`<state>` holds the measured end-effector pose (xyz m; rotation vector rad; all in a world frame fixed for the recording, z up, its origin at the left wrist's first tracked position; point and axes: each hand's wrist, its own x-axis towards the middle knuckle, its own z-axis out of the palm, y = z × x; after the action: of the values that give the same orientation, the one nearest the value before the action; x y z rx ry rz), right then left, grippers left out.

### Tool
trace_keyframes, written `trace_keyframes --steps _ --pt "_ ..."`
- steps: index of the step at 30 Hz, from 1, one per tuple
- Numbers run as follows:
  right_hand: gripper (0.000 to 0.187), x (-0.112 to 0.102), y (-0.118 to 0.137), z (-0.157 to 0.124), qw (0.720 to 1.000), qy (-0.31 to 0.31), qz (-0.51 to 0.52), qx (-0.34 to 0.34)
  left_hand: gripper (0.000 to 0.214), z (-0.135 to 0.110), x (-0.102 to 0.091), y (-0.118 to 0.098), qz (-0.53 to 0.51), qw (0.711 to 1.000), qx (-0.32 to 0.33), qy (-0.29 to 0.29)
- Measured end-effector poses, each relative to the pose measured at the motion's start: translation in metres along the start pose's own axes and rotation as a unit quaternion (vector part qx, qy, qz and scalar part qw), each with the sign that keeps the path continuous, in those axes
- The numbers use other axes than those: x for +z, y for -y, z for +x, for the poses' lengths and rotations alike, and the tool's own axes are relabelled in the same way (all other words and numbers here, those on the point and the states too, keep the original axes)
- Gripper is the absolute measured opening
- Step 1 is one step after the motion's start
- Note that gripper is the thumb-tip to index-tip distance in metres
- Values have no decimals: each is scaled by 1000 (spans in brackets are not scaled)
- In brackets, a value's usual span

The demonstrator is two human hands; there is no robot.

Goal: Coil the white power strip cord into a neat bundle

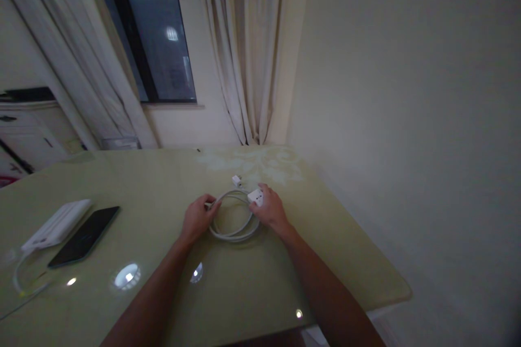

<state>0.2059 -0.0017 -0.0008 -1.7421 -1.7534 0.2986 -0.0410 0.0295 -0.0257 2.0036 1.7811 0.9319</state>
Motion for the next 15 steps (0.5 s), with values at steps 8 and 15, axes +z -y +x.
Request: trace_keyframes --steps 8,15 --pt "51 -1 -5 8 957 -96 268 47 34 -1 22 -3 -141 982 113 -62" --pt "54 2 0 11 848 -142 510 21 49 2 4 -11 -404 905 -110 -77"
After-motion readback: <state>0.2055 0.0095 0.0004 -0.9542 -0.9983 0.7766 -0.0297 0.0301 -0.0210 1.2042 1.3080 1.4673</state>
